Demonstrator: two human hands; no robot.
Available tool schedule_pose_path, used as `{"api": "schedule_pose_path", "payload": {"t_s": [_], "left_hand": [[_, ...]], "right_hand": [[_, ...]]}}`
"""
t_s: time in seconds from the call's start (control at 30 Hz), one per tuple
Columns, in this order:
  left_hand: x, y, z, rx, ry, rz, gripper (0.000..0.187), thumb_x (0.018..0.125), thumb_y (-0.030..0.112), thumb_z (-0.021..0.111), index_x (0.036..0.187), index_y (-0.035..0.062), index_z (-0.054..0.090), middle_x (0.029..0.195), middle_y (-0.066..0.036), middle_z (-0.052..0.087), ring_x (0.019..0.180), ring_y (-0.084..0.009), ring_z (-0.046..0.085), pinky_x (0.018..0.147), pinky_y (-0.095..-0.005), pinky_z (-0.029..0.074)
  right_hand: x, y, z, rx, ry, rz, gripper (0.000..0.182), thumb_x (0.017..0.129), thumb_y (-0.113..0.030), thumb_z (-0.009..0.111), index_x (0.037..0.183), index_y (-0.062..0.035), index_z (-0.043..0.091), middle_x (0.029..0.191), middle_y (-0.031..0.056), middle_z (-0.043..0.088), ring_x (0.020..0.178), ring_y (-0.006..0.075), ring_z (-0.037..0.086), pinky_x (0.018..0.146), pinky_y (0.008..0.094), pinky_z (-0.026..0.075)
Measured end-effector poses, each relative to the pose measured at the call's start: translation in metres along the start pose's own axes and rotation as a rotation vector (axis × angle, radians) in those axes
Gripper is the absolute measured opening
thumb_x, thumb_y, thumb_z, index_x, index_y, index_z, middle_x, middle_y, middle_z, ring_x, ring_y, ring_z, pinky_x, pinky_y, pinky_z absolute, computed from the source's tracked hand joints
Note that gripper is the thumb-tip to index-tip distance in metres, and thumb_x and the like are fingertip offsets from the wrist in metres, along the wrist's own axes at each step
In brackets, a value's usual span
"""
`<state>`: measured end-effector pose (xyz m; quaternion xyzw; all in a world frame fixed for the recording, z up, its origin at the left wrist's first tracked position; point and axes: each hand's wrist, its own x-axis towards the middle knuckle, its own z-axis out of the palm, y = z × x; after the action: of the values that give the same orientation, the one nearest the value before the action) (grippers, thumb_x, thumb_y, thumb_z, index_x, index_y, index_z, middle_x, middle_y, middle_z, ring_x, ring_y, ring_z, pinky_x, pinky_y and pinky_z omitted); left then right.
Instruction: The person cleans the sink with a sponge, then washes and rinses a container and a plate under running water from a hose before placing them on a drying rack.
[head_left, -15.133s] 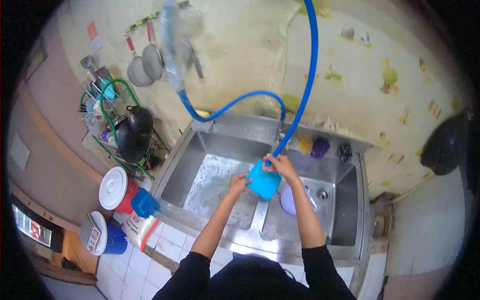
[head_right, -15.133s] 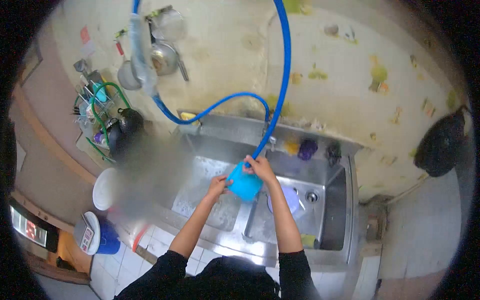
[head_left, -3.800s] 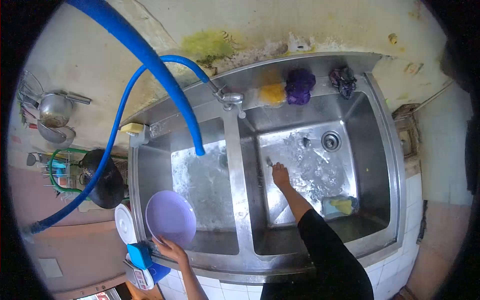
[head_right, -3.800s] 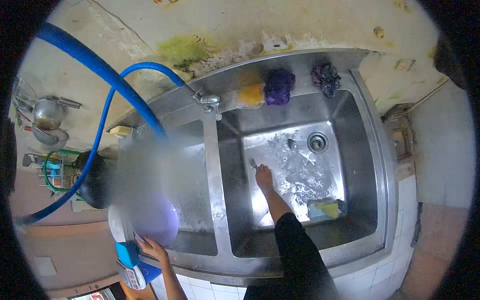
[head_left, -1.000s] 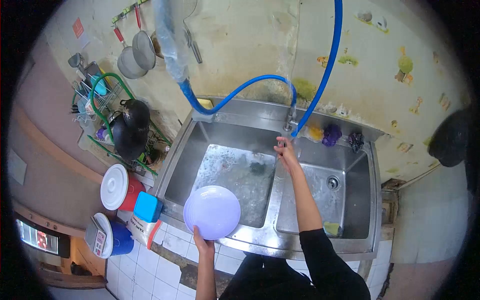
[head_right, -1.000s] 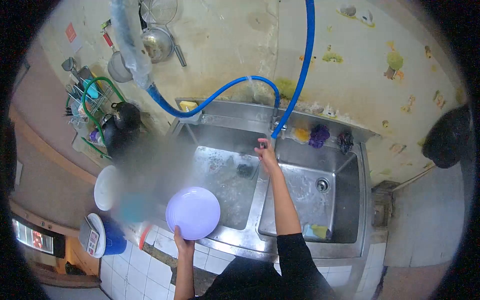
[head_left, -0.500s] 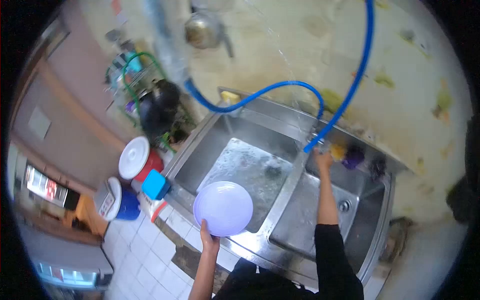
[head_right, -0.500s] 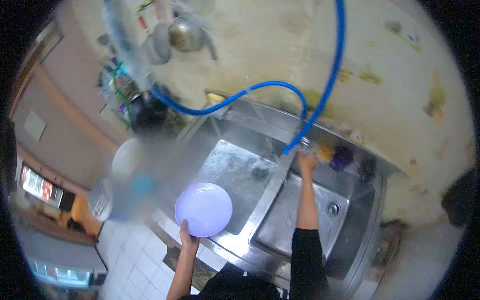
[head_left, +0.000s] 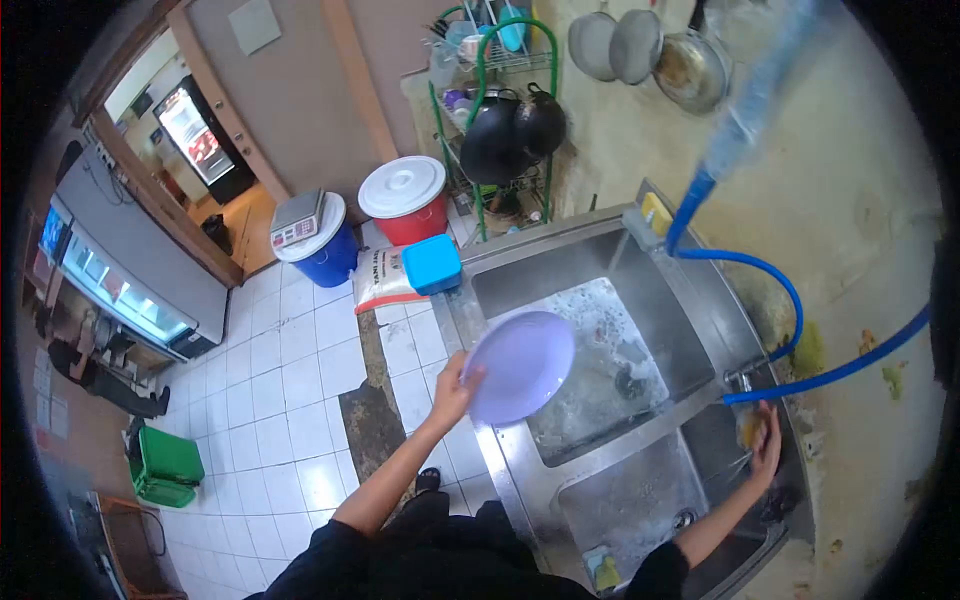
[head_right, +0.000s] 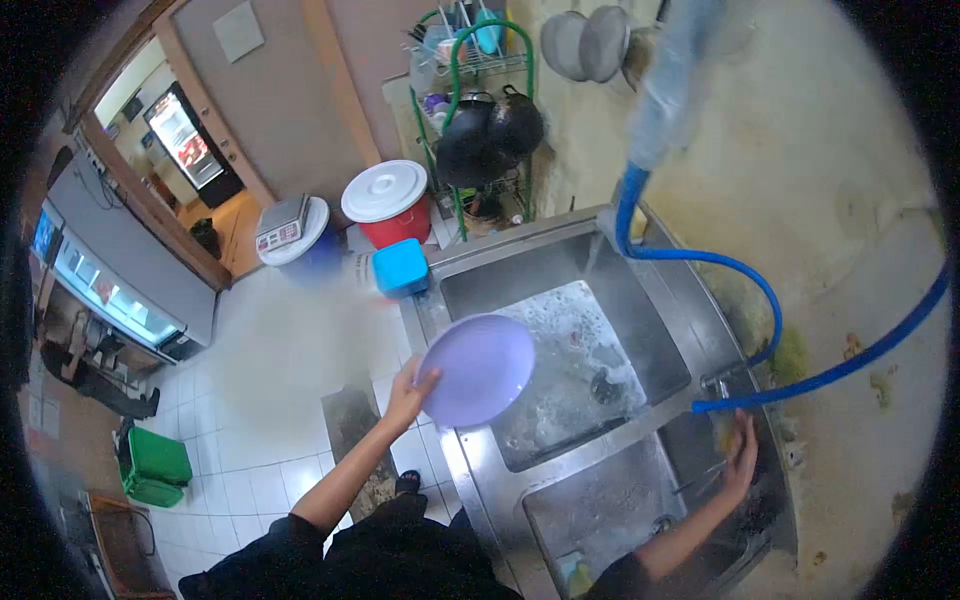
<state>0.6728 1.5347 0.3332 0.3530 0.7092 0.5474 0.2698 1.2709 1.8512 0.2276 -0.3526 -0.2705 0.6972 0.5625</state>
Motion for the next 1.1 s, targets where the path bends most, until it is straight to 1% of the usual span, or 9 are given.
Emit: {"api": "schedule_pose_path", "payload": {"t_s": [0.1, 0.17, 0.23, 0.37, 0.6, 0.77, 0.87, 0.9, 1.1], "left_hand": [[0.023, 0.006, 0.013, 0.373, -0.118, 0.572, 0.039, 0.069, 0.005, 0.06, 0.107, 0.0064, 0.053, 0.099, -0.012, 0.054, 0.094, -0.0297, 0.053, 0.08, -0.0355, 0.044], [0.035, 0.013, 0.029, 0.498, -0.244, 0.823, 0.04, 0.064, 0.004, 0.06, 0.103, 0.0068, 0.053, 0.096, -0.012, 0.052, 0.092, -0.0298, 0.052, 0.076, -0.0382, 0.044], [0.058, 0.009, 0.037, 0.591, -0.327, 0.908, 0.041, 0.063, 0.002, 0.058, 0.103, 0.0067, 0.053, 0.096, -0.011, 0.05, 0.092, -0.0288, 0.052, 0.076, -0.0398, 0.045], [0.091, 0.005, 0.025, 0.484, -0.399, 0.808, 0.04, 0.064, 0.001, 0.056, 0.103, 0.0068, 0.052, 0.094, -0.011, 0.05, 0.094, -0.028, 0.052, 0.078, -0.0388, 0.044], [0.17, 0.006, -0.009, 0.108, -0.633, 0.912, 0.034, 0.069, 0.009, 0.056, 0.103, 0.0069, 0.052, 0.095, -0.013, 0.047, 0.094, -0.0304, 0.049, 0.08, -0.038, 0.043], [0.205, 0.003, -0.131, 0.466, 0.05, 0.568, 0.097, 0.058, 0.057, 0.072, 0.131, 0.0076, 0.031, 0.121, -0.023, 0.035, 0.113, -0.0359, 0.035, 0.094, -0.0455, 0.032], [0.244, -0.102, -0.167, 0.275, 0.228, -0.244, 0.101, 0.062, 0.053, 0.073, 0.135, 0.0093, 0.019, 0.129, -0.023, 0.028, 0.115, -0.0393, 0.035, 0.092, -0.0528, 0.033], [0.253, -0.105, -0.182, 0.308, 0.166, -0.585, 0.101, 0.064, 0.05, 0.073, 0.136, 0.0096, 0.014, 0.129, -0.024, 0.03, 0.115, -0.0394, 0.037, 0.089, -0.0531, 0.037], [0.303, -0.142, -0.218, -0.635, -0.316, -0.601, 0.091, 0.072, 0.043, 0.069, 0.135, 0.0171, 0.008, 0.118, -0.023, 0.043, 0.095, -0.038, 0.055, 0.07, -0.046, 0.051]], "right_hand": [[-0.071, 0.023, -0.015, 0.188, -0.453, 0.25, 0.031, 0.092, -0.026, 0.043, 0.112, -0.0055, 0.056, 0.087, -0.0012, 0.056, 0.059, 0.0117, 0.049, 0.054, 0.033, 0.045], [-0.081, 0.073, -0.069, -1.23, 0.436, 0.108, 0.035, 0.081, -0.027, 0.058, 0.107, -0.0028, 0.056, 0.083, 0.0071, 0.057, 0.071, 0.0183, 0.053, 0.061, 0.0305, 0.043], [-0.12, 0.114, -0.039, -2.062, 0.488, 0.099, 0.045, 0.069, -0.026, 0.069, 0.105, -0.0015, 0.057, 0.104, 0.0175, 0.059, 0.096, 0.0283, 0.056, 0.081, 0.035, 0.044], [-0.178, 0.118, 0.258, -1.28, -0.118, -0.366, 0.063, 0.06, -0.012, 0.077, 0.116, -0.0033, 0.051, 0.106, 0.0173, 0.059, 0.096, 0.028, 0.058, 0.086, 0.0382, 0.044], [-0.125, 0.174, 0.457, -1.703, -0.309, -0.566, 0.035, 0.062, -0.006, 0.066, 0.095, 0.0001, 0.059, 0.078, 0.0189, 0.062, 0.073, 0.0286, 0.062, 0.064, 0.0329, 0.045], [-0.141, 0.174, 0.495, -1.765, -0.003, -0.867, 0.025, 0.06, -0.001, 0.057, 0.084, 0.0033, 0.06, 0.069, 0.0236, 0.058, 0.064, 0.0362, 0.059, 0.059, 0.0385, 0.044], [-0.133, 0.203, 0.461, -1.913, 0.136, -0.636, 0.027, 0.061, -0.002, 0.056, 0.087, 0.0048, 0.06, 0.073, 0.0247, 0.059, 0.067, 0.04, 0.058, 0.061, 0.0405, 0.044], [-0.126, 0.217, 0.452, -1.988, 0.167, -0.516, 0.026, 0.063, -0.002, 0.057, 0.087, 0.0056, 0.06, 0.074, 0.0251, 0.059, 0.068, 0.0412, 0.057, 0.062, 0.0406, 0.045], [-0.055, 0.269, 0.461, -1.411, 0.429, -0.592, 0.034, 0.072, -0.02, 0.069, 0.088, 0.0086, 0.061, 0.076, 0.0198, 0.063, 0.067, 0.0286, 0.058, 0.068, 0.0365, 0.044]]}}
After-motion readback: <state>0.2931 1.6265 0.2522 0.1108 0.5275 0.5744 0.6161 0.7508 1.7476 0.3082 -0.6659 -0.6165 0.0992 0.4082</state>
